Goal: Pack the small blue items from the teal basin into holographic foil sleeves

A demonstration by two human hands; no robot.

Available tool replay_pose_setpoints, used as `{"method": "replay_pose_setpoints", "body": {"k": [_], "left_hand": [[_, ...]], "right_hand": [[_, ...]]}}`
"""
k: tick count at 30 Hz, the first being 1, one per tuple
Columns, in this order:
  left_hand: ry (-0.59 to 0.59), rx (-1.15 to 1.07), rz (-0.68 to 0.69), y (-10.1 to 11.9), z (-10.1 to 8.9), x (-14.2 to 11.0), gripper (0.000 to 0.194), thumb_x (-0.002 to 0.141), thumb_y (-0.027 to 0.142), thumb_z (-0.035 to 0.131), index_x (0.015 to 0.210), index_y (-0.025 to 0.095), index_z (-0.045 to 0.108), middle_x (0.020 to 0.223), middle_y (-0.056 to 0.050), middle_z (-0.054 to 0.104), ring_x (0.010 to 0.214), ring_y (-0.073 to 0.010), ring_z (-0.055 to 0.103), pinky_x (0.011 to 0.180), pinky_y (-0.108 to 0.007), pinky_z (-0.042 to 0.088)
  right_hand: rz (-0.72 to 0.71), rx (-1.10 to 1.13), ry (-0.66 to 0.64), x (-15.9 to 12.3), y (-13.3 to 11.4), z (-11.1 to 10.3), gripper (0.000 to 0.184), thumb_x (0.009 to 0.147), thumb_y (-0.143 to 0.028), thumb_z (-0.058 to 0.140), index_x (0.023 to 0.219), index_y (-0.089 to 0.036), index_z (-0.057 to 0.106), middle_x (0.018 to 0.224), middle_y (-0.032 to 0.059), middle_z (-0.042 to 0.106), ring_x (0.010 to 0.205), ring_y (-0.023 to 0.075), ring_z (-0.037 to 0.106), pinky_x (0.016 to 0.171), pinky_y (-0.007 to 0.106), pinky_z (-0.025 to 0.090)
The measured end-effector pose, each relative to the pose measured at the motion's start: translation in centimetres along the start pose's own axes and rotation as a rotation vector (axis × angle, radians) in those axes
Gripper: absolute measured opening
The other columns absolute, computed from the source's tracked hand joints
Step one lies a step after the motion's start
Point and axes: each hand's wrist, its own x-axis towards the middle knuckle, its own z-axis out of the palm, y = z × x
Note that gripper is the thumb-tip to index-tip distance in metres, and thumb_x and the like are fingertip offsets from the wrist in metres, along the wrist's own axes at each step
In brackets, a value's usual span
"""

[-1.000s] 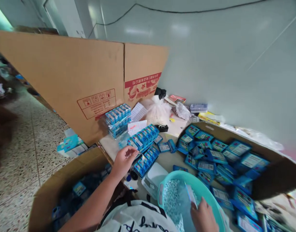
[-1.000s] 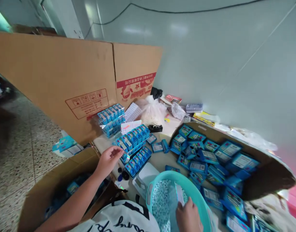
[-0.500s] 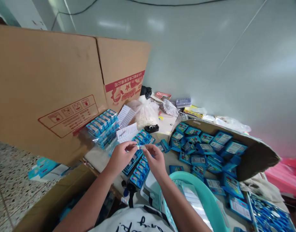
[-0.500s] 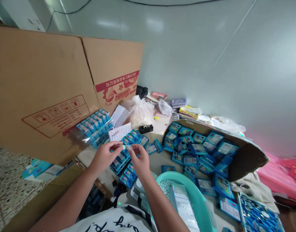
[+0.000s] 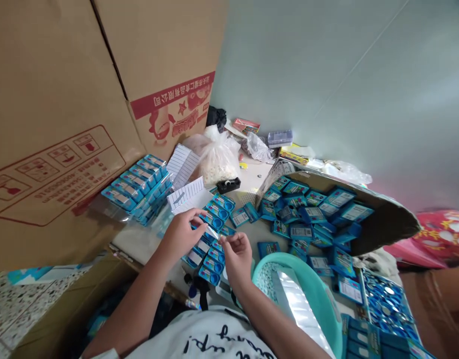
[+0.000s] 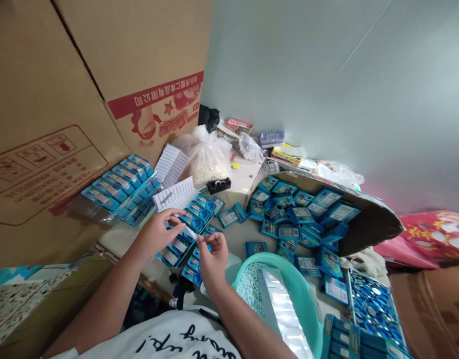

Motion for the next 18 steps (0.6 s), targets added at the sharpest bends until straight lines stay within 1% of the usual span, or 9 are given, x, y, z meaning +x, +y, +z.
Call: {"method": "replay_pose_setpoints", "body": {"k": [2,5,9,12,14,16,18], "left_hand": [[-0.006,0.004,-0.003,-0.4,0.1,0.0,0.028,0.082,0.028,0.063,0.109,0.023,0.066,0.080,0.002,0.072,0.083,-0.0182,0.069,0.080,-0.028,0.050],[0.003,0.000,-0.016,-0.8,0.2,0.1,0.030,0.082,0.028,0.062,0.111,0.021,0.065,0.082,0.000,0.073,0.085,-0.0194,0.069,0.083,-0.030,0.050],[-0.002,0.009,-0.015,-1.0,0.1,0.3,0.031,0.081,0.030,0.062,0.111,0.020,0.065,0.082,-0.002,0.073,0.088,-0.0220,0.070,0.084,-0.032,0.051],[-0.018,0.036,0.001,-1.3,0.2,0.5,0.033,0.082,0.030,0.061,0.113,0.020,0.064,0.083,-0.002,0.072,0.088,-0.0223,0.070,0.085,-0.033,0.051],[-0.013,0.066,0.013,-1.8,0.4,0.6,0.041,0.082,0.028,0.060,0.122,0.019,0.059,0.084,-0.003,0.071,0.088,-0.0215,0.069,0.088,-0.034,0.051],[0.048,0.130,0.018,-2.4,0.6,0.8,0.058,0.077,0.028,0.066,0.132,0.017,0.052,0.097,-0.006,0.068,0.093,-0.0222,0.066,0.090,-0.036,0.051],[0.102,0.176,-0.004,-3.1,0.7,1.1,0.071,0.071,0.030,0.072,0.136,0.016,0.049,0.111,-0.011,0.062,0.096,-0.0229,0.064,0.089,-0.037,0.052]], "right_hand": [[-0.045,-0.045,0.017,-0.2,0.6,-0.1,0.039,0.078,-0.036,0.078,0.072,-0.023,0.042,0.067,-0.0055,0.053,0.065,0.0127,0.052,0.066,0.027,0.046],[-0.063,-0.077,0.007,-0.5,0.9,-0.2,0.042,0.081,-0.039,0.075,0.069,-0.024,0.037,0.065,-0.0045,0.056,0.065,0.0143,0.053,0.068,0.029,0.046],[-0.083,-0.135,0.005,-0.9,0.6,-0.1,0.044,0.082,-0.044,0.073,0.069,-0.025,0.035,0.066,-0.0028,0.057,0.066,0.0162,0.054,0.068,0.031,0.046],[-0.067,-0.142,0.011,-0.9,0.6,0.1,0.045,0.082,-0.046,0.073,0.068,-0.025,0.035,0.066,-0.0028,0.055,0.066,0.0160,0.052,0.067,0.030,0.045],[-0.042,-0.128,0.016,-0.7,1.1,0.2,0.046,0.081,-0.047,0.073,0.068,-0.025,0.035,0.064,-0.0039,0.051,0.065,0.0149,0.050,0.065,0.028,0.044],[-0.010,-0.113,0.018,-0.4,1.9,0.3,0.047,0.079,-0.048,0.073,0.067,-0.024,0.034,0.063,-0.0050,0.047,0.063,0.0140,0.048,0.064,0.027,0.044],[0.055,-0.137,-0.026,-0.3,3.1,0.4,0.048,0.078,-0.051,0.071,0.067,-0.024,0.033,0.061,-0.0056,0.046,0.062,0.0133,0.048,0.061,0.026,0.044]]}}
